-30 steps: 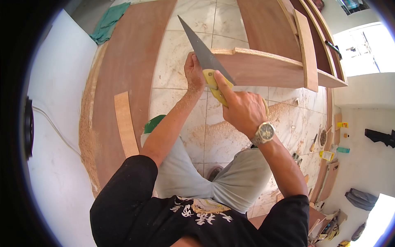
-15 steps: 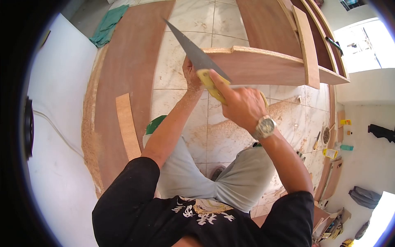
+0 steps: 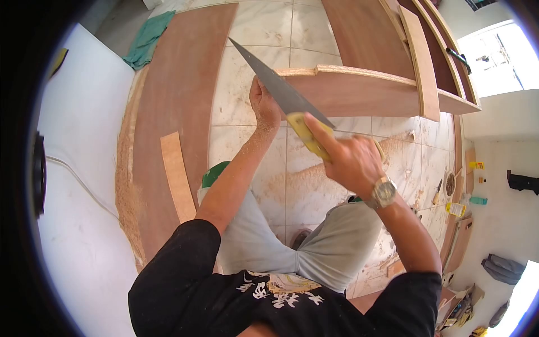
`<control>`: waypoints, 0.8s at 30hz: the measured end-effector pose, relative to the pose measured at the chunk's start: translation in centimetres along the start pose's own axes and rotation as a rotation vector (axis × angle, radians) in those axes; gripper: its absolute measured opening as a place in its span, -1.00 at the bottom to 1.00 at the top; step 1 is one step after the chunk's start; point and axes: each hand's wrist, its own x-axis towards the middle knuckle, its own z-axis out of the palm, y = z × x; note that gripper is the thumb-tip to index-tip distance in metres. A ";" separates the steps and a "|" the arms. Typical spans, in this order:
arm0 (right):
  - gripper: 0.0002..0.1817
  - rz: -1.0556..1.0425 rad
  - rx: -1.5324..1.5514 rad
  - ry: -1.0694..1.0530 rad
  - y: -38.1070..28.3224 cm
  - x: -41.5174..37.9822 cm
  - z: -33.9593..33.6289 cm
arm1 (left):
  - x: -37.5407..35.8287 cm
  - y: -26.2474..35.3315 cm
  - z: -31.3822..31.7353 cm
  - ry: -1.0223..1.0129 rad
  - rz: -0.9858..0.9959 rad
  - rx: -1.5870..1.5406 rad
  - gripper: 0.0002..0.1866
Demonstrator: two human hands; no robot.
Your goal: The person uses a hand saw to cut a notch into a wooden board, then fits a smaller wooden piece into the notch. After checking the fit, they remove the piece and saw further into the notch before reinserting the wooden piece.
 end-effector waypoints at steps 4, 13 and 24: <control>-0.07 -0.044 -0.002 0.003 0.7 2.1 0.4 | 0.8 -2.0 -0.6 0.008 0.047 0.023 -0.64; -0.09 -0.179 -0.029 0.123 -0.7 9.5 1.6 | 6.0 -2.4 -2.5 0.002 0.052 -0.172 -0.65; -0.03 -0.245 -0.039 0.088 1.1 11.2 0.8 | 5.9 -0.6 -1.9 0.049 0.032 -0.007 -0.59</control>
